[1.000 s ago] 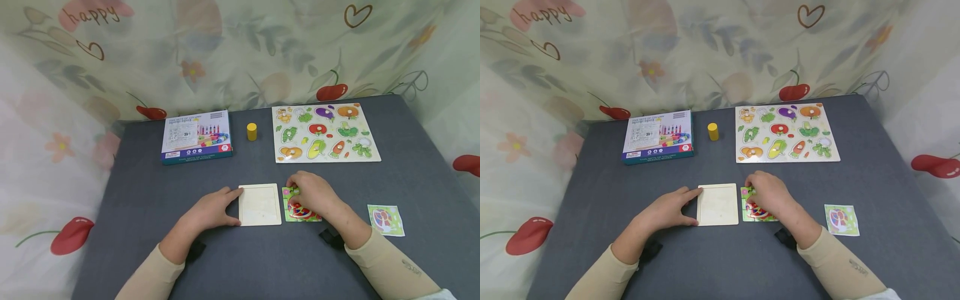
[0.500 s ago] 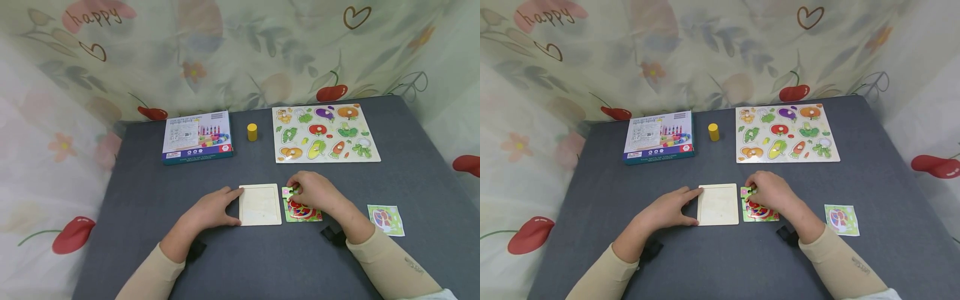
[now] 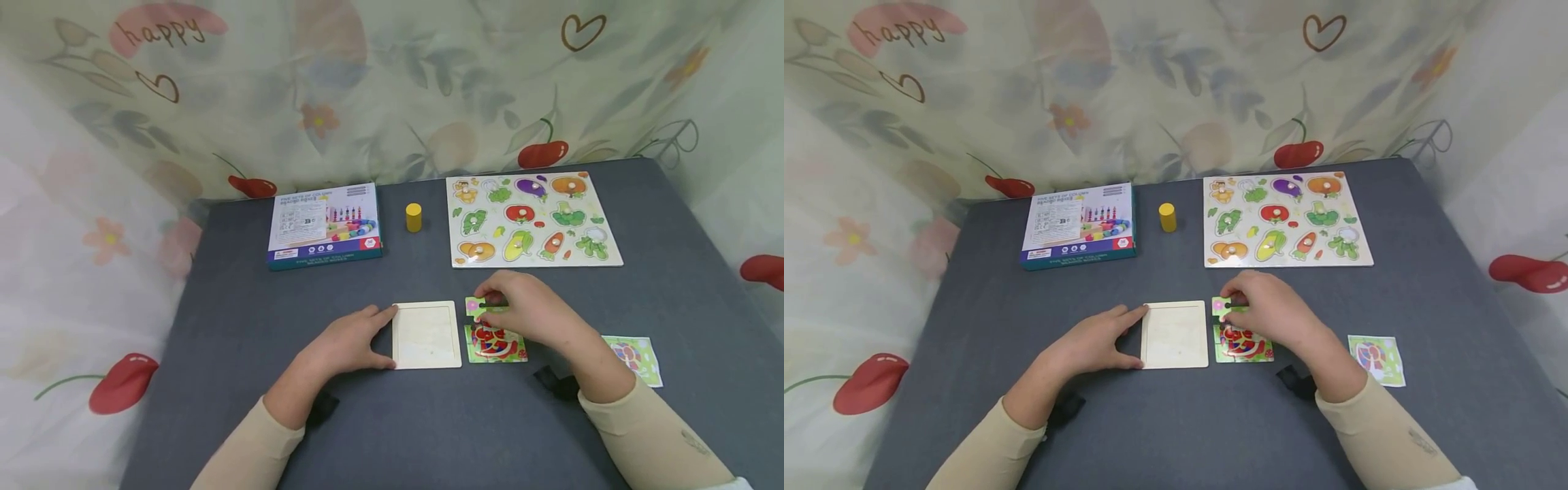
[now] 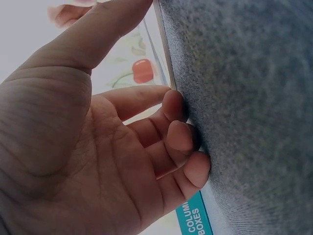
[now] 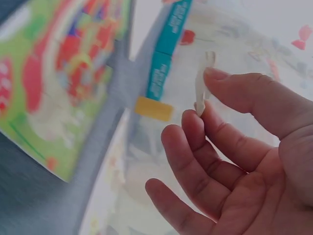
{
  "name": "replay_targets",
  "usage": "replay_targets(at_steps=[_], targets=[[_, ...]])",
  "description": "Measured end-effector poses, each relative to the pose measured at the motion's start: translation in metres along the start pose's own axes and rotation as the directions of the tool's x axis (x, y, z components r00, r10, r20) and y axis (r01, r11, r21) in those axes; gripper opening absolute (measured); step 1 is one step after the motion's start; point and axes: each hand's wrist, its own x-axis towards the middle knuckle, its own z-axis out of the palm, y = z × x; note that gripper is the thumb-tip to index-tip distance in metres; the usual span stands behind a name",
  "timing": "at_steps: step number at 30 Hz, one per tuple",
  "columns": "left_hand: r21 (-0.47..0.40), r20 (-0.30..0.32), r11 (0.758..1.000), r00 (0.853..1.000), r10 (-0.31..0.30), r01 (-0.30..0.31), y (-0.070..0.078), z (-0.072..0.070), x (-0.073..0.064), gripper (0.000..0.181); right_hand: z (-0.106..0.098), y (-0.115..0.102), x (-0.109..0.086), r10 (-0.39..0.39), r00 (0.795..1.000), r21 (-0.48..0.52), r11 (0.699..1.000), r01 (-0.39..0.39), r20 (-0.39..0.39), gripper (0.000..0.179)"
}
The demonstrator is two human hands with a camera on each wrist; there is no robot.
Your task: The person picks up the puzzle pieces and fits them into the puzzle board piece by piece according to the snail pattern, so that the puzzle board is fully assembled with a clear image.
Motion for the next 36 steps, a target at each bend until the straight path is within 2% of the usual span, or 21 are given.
replay_targets(at_steps=[10,13,19,23,27,31,36], targets=[[-0.01,0.008,1.0,1.0,-0.005,0.005,0.0,0.0,-0.001,0.098,-0.032,-0.015,-0.022,-0.077,0.988,0.043,0.996,0.084,-0.137,0.033],[-0.013,0.005,1.0,1.0,-0.003,0.003,0.0,0.0,-0.001,0.098,-0.039,-0.021,-0.026,-0.123,0.973,0.038,0.99,0.133,-0.196,0.033],[-0.02,-0.005,1.0,1.0,0.006,-0.006,-0.002,0.001,-0.001,0.098,-0.049,-0.034,-0.032,-0.232,0.925,0.012,0.969,0.247,-0.3,0.035],[-0.018,-0.006,1.0,1.0,0.016,-0.016,-0.002,0.001,-0.001,0.098,-0.05,-0.043,-0.034,-0.28,0.898,0.036,0.95,0.31,-0.339,0.036],[-0.014,-0.005,1.0,1.0,0.017,-0.017,-0.002,0.002,-0.001,0.098,-0.046,-0.052,-0.035,-0.308,0.882,0.07,0.933,0.354,-0.356,0.036],[-0.004,-0.014,1.0,1.0,0.02,-0.02,-0.002,0.002,0.001,0.097,-0.041,-0.058,-0.034,-0.306,0.882,0.089,0.929,0.359,-0.358,0.035],[-0.008,-0.016,1.0,1.0,0.011,-0.011,-0.002,0.002,0.002,0.097,-0.032,-0.064,-0.03,-0.283,0.898,0.124,0.932,0.34,-0.337,0.034]])
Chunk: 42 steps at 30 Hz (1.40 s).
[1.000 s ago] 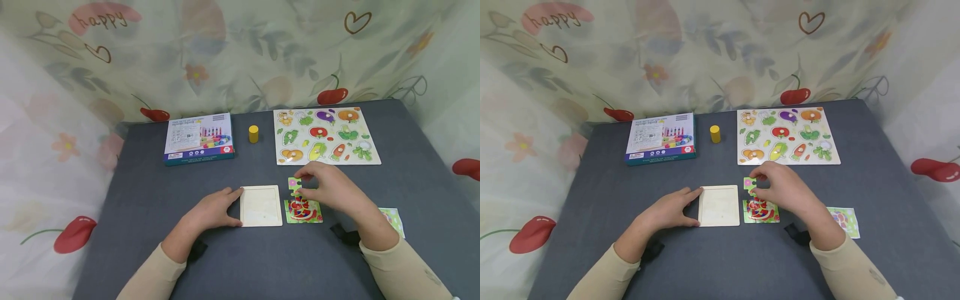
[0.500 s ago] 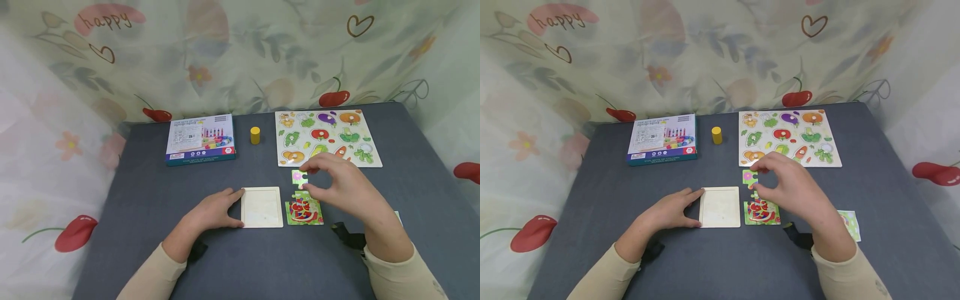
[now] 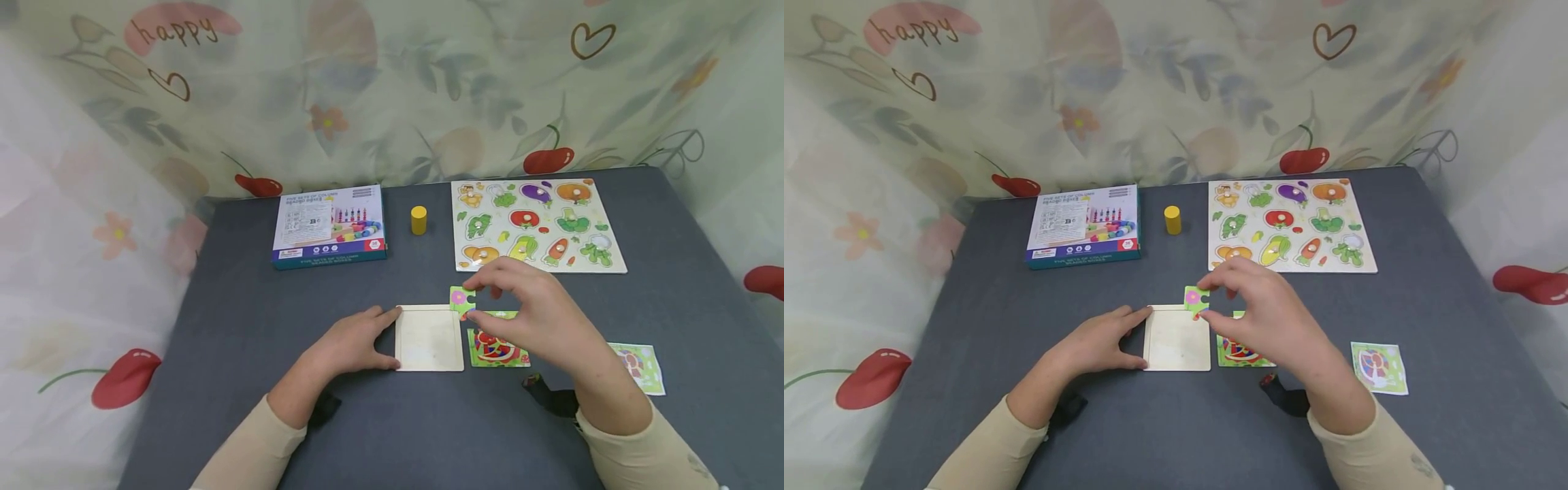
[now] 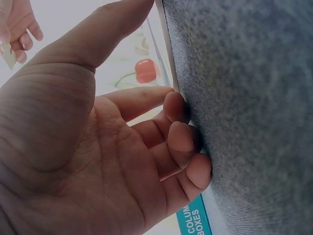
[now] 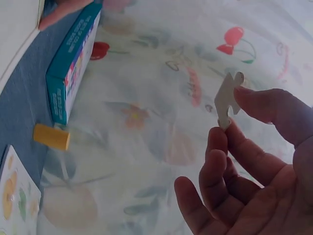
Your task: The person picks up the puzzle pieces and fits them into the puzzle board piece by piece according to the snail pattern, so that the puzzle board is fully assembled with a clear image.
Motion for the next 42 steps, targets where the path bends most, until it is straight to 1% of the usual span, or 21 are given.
replay_targets(at_steps=[7,11,15,22,28,36,39,42], targets=[[-0.016,-0.003,1.0,1.0,0.002,-0.002,-0.001,0.001,0.0,0.097,0.021,0.002,0.004,0.024,0.999,0.029,0.999,-0.024,0.03,0.034],[-0.026,-0.007,1.0,1.0,0.003,-0.003,-0.001,0.001,0.0,0.097,0.033,0.003,0.007,0.058,0.997,0.051,0.997,-0.061,0.055,0.034],[-0.031,-0.011,1.0,1.0,0.0,0.0,-0.002,0.001,-0.001,0.097,0.045,0.002,0.01,0.077,0.995,0.07,0.994,-0.082,0.067,0.034],[-0.033,-0.017,0.999,1.0,0.013,-0.014,-0.001,0.0,-0.001,0.097,0.065,0.004,0.013,0.116,0.99,0.062,0.991,-0.121,0.084,0.032],[-0.023,-0.025,0.999,0.999,0.023,-0.024,-0.002,0.0,0.0,0.098,0.081,0.012,0.017,0.167,0.98,0.064,0.982,-0.175,0.111,0.031],[-0.013,-0.035,0.999,0.999,0.037,-0.038,-0.002,0.001,0.001,0.097,0.099,0.027,0.021,0.213,0.967,0.022,0.976,-0.218,0.138,0.028],[-0.007,-0.035,0.999,0.999,0.04,-0.04,-0.002,0.001,0.002,0.097,0.103,0.032,0.021,0.225,0.964,0.023,0.973,-0.23,0.146,0.028],[-0.004,-0.04,0.999,0.998,0.043,-0.043,-0.001,0.0,0.002,0.097,0.107,0.036,0.021,0.22,0.963,0.042,0.973,-0.229,0.155,0.028]])
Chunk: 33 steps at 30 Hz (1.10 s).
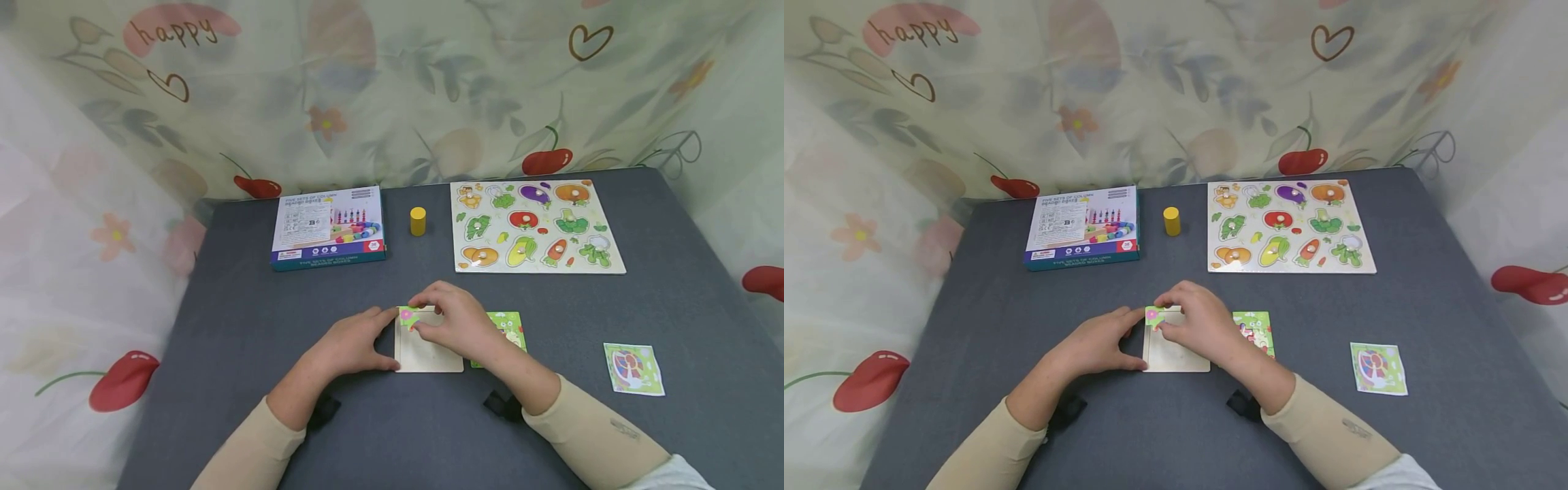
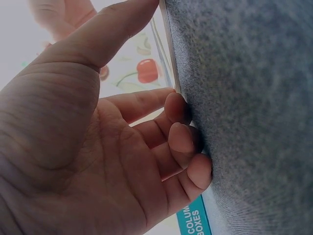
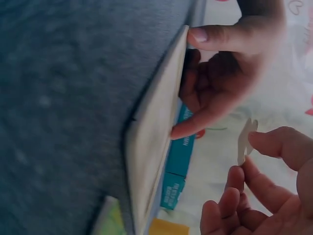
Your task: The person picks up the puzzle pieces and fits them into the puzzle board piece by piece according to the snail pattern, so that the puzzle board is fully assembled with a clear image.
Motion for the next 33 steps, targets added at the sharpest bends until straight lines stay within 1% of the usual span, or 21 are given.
replay_targets(at_steps=[9,14,17,21,25,30,33], targets=[[0.02,-0.003,1.0,1.0,-0.016,0.016,0.002,0.003,0.001,0.097,0.007,0.015,0.007,0.031,0.998,0.072,0.997,-0.034,0.051,0.028],[0.009,0.003,1.0,1.0,-0.008,0.008,0.0,0.002,0.0,0.097,0.01,0.026,0.012,0.035,0.997,0.105,0.994,-0.042,0.068,0.029],[0.008,0.006,1.0,1.0,0.0,0.0,0.0,0.002,0.0,0.097,0.012,0.031,0.013,0.039,0.996,0.107,0.993,-0.048,0.077,0.029],[0.008,0.009,1.0,1.0,0.001,-0.001,0.0,0.002,0.0,0.097,0.016,0.035,0.014,0.047,0.995,0.097,0.994,-0.056,0.089,0.029],[0.003,0.013,1.0,1.0,-0.003,0.003,0.0,0.001,0.0,0.097,0.019,0.038,0.015,0.057,0.994,0.066,0.996,-0.064,0.094,0.028],[0.011,0.012,1.0,1.0,-0.007,0.007,0.0,0.001,0.0,0.097,0.024,0.042,0.015,0.043,0.996,-0.004,0.999,-0.043,0.079,0.028],[0.019,0.011,1.0,1.0,-0.007,0.007,0.0,0.001,0.001,0.097,0.025,0.043,0.016,0.034,0.997,-0.027,0.999,-0.033,0.069,0.029]])
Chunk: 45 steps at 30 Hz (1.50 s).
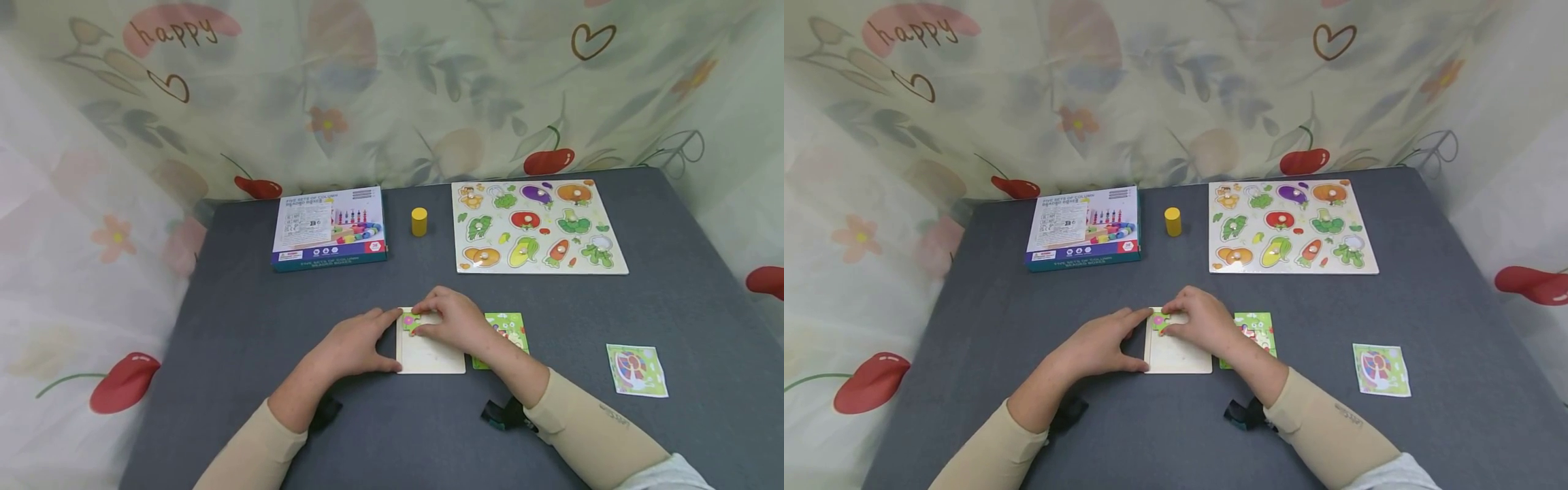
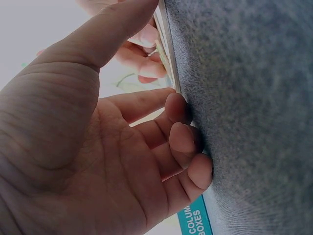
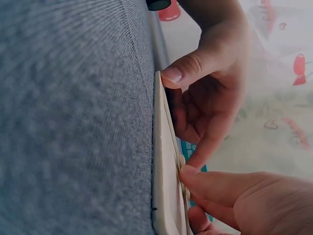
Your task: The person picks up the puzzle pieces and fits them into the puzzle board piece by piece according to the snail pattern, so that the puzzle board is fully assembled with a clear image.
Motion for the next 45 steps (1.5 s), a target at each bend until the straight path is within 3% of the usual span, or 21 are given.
replay_targets(at_steps=[11,18,23,32,45], targets=[[0.023,-0.008,1.0,1.0,0.013,-0.013,0.003,0.001,0.0,0.096,0.001,-0.002,-0.005,0.019,1.0,-0.037,0.999,-0.02,-0.016,0.024],[0.027,0.004,1.0,1.0,0.009,-0.009,0.003,0.0,0.001,0.097,0.005,-0.001,-0.008,-0.016,0.998,-0.047,0.999,0.013,-0.055,0.022],[0.02,0.005,1.0,1.0,0.004,-0.004,0.002,-0.002,0.001,0.097,0.001,-0.003,-0.006,-0.04,0.999,-0.035,0.999,0.039,-0.026,0.024],[0.013,0.0,1.0,1.0,0.001,-0.001,0.0,-0.001,0.001,0.097,-0.023,-0.022,-0.011,-0.091,0.994,-0.009,0.996,0.091,0.06,0.029],[0.002,0.003,1.0,1.0,-0.021,0.021,0.002,0.0,0.001,0.097,-0.07,-0.055,-0.033,-0.101,0.995,-0.04,0.994,0.102,0.02,0.035]])
